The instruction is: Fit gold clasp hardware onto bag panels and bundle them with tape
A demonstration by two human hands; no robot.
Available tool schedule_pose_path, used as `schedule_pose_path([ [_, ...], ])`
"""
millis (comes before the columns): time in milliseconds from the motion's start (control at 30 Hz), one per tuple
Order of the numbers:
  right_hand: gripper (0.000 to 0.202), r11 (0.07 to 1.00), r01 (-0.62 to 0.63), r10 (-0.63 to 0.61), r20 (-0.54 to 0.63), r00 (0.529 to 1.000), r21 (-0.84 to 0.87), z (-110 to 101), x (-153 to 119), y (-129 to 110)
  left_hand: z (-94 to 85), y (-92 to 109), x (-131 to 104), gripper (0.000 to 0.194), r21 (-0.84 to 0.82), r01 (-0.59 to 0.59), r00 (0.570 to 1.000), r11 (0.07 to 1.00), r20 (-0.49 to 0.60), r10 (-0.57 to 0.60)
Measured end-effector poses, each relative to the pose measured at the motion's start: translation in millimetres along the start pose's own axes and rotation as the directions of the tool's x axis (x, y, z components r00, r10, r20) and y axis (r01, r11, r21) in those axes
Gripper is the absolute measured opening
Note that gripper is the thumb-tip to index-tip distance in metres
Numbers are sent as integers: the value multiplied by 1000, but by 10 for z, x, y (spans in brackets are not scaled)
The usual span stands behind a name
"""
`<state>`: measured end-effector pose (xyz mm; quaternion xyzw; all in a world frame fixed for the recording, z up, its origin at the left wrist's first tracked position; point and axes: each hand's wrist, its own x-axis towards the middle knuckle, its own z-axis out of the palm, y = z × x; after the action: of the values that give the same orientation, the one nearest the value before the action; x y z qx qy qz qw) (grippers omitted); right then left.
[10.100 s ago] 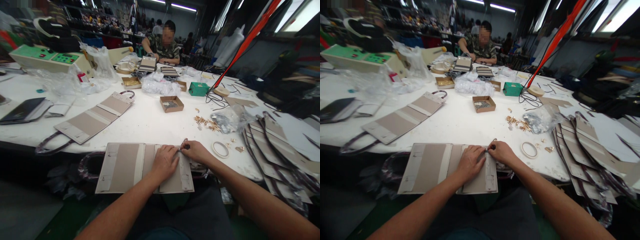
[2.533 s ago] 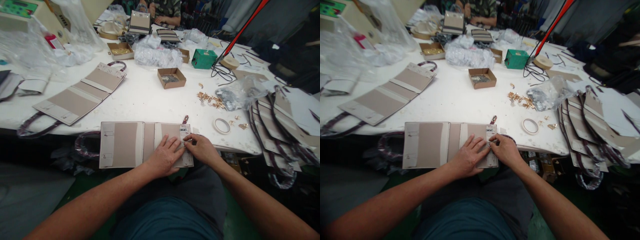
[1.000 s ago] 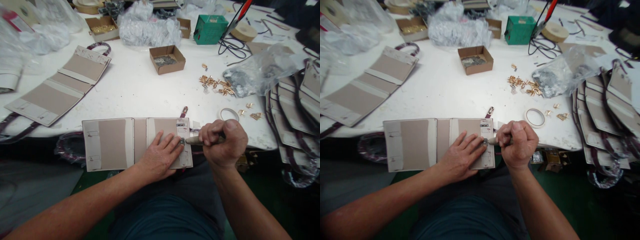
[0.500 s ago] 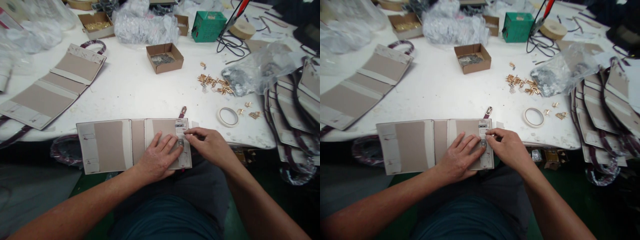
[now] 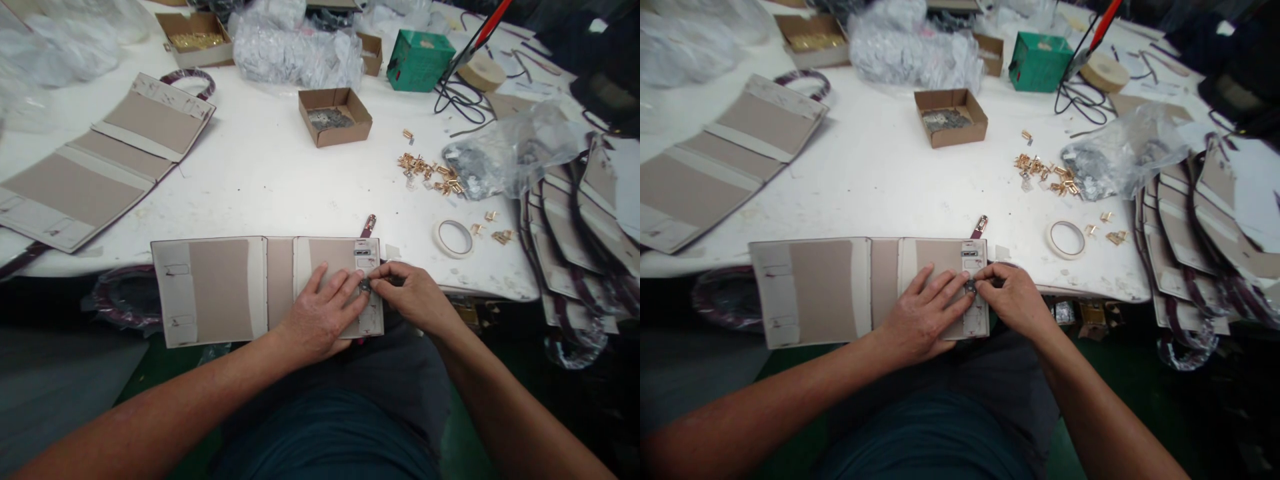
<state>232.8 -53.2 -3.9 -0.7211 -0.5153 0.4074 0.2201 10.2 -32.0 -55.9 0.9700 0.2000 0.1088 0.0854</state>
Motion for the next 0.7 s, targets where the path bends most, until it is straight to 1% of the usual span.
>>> schedule_pose_path([
  [133,23,999,-11,12,-15,1000,44,35,-33,20,17,-14,-10,83,-10,-6,1000,1000,-4,6],
  [367,26,995,-68,71,-45,996,69,69,-72,7,64,-25,-23,79,-17,-6,1000,1000,-23,6],
  [500,25,995,-73,77,-66,995,67,86,-102,4,100,-29,-32,76,-17,-8,999,1000,-52,7],
  [700,23,981,-133,134,2,991,138,40,-104,-21,150,-37,-29,70,-4,-16,996,1000,-84,15],
])
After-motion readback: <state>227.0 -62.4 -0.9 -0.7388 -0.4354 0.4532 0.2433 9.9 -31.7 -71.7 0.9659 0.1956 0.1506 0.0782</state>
